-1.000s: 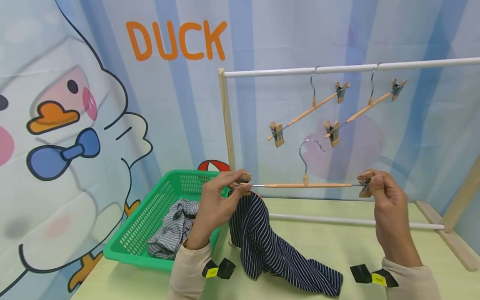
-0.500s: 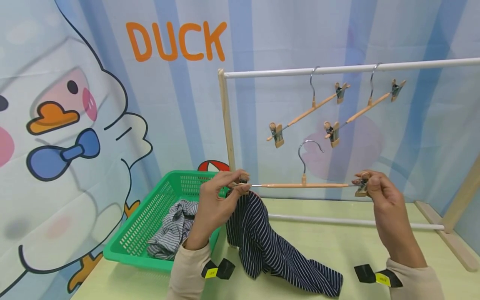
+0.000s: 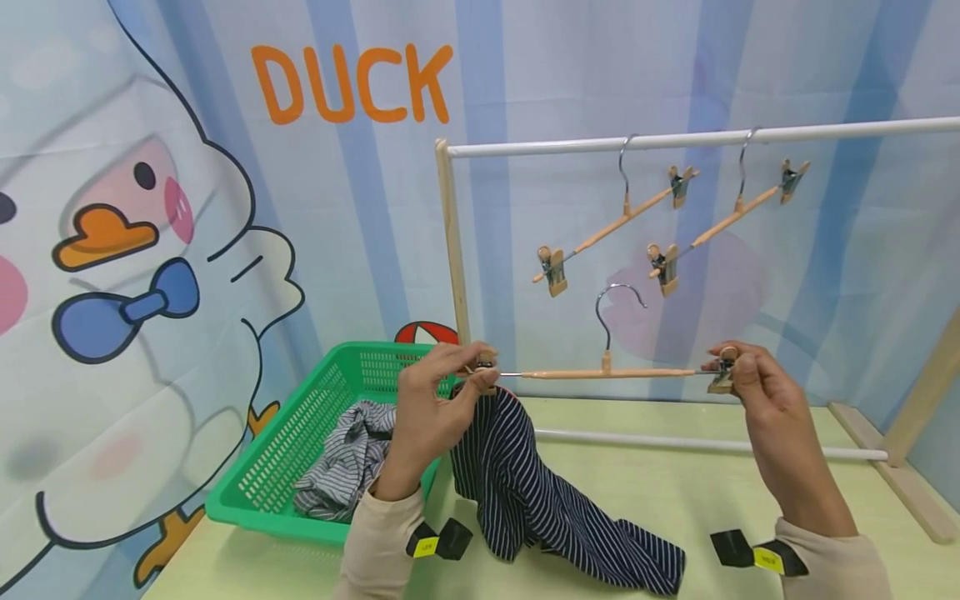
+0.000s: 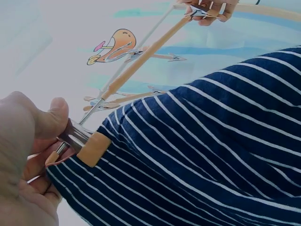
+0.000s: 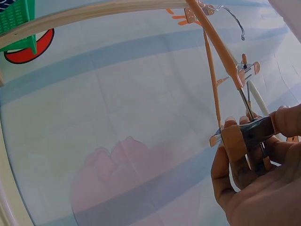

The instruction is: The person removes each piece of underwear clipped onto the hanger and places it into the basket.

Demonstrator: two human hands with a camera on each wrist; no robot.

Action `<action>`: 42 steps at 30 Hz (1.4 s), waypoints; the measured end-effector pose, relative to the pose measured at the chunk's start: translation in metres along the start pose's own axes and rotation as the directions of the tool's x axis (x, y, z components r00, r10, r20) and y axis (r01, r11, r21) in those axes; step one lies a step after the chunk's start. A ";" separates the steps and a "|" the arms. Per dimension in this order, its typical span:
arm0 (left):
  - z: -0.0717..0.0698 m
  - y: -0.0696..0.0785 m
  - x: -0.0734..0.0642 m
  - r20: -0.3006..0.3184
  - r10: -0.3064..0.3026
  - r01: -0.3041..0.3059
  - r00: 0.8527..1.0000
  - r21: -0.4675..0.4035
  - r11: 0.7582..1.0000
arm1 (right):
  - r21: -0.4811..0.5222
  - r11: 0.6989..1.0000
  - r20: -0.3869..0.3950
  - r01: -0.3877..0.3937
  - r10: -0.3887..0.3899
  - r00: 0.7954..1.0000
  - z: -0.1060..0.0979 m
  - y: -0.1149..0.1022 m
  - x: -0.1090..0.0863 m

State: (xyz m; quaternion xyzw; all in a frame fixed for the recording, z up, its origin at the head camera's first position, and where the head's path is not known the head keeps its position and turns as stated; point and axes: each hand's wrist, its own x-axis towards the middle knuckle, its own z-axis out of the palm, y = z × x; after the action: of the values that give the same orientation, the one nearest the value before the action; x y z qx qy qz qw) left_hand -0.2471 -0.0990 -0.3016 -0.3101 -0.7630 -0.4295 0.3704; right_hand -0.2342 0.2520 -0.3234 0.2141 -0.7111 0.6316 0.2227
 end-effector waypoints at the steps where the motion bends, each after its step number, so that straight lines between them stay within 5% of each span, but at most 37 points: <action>1: 0.000 0.000 0.000 -0.004 0.006 -0.006 1.000 0.000 1.000 | 0.000 1.000 0.004 -0.002 0.002 1.000 -0.001 0.000 0.000; 42: 0.007 0.000 0.000 -0.069 0.049 -0.052 0.996 -0.039 0.998 | -0.012 1.000 0.008 0.013 -0.013 1.000 -0.005 -0.006 -0.001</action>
State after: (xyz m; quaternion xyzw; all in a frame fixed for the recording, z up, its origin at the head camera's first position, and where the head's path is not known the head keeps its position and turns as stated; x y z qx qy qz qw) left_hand -0.2491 -0.0927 -0.3038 -0.3219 -0.7329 -0.4456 0.4008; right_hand -0.2299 0.2569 -0.3188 0.2199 -0.7143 0.6250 0.2255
